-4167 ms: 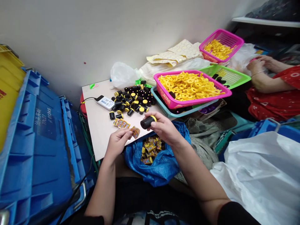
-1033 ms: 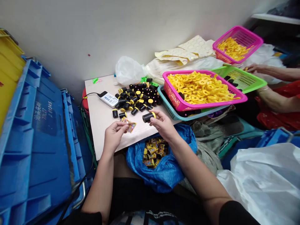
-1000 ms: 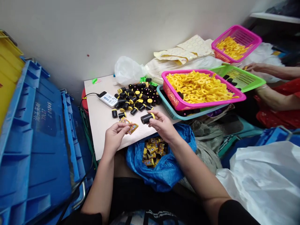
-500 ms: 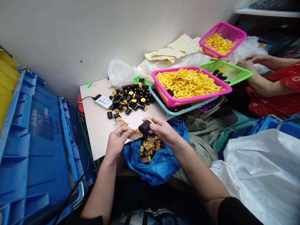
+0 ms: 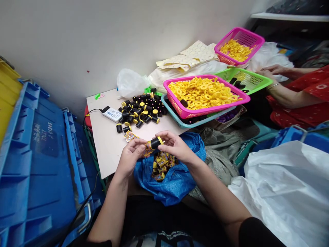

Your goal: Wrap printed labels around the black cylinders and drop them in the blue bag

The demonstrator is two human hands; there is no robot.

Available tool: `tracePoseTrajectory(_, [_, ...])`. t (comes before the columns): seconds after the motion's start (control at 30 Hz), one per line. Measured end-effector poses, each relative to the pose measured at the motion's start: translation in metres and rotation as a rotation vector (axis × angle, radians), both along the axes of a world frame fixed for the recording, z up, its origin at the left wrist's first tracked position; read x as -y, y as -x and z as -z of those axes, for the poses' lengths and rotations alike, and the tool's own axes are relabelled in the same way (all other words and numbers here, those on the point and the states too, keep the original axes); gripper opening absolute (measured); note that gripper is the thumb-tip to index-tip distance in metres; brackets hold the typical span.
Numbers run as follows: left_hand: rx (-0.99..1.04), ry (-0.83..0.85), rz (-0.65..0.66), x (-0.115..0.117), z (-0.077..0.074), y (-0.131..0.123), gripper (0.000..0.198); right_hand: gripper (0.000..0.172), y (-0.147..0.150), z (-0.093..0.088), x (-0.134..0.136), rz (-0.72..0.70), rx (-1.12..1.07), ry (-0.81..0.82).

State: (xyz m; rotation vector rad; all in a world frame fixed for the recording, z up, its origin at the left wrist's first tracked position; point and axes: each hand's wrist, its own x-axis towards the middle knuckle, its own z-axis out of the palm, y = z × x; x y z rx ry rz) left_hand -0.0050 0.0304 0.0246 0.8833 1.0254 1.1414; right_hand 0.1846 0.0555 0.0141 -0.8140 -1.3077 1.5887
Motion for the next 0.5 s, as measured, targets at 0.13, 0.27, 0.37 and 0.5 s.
tracePoseTrajectory(0.13, [-0.010,-0.052,-0.005,0.002,0.002,-0.007,0.042,0.037,0.005,0.007,0.005,-0.017,-0.090,0.011])
tracePoseTrajectory(0.27, [-0.011,-0.081,0.018,0.007,0.007,-0.017,0.035,0.042,0.019,0.013,0.015,-0.077,-0.244,0.164])
tracePoseTrajectory(0.37, [0.013,-0.055,0.011,0.012,0.011,-0.023,0.035,0.051,0.030,0.022,0.020,-0.051,-0.264,0.170])
tracePoseTrajectory(0.5, [0.052,-0.002,0.034,0.015,0.014,-0.026,0.037,0.057,0.033,0.032,0.019,-0.098,-0.255,0.169])
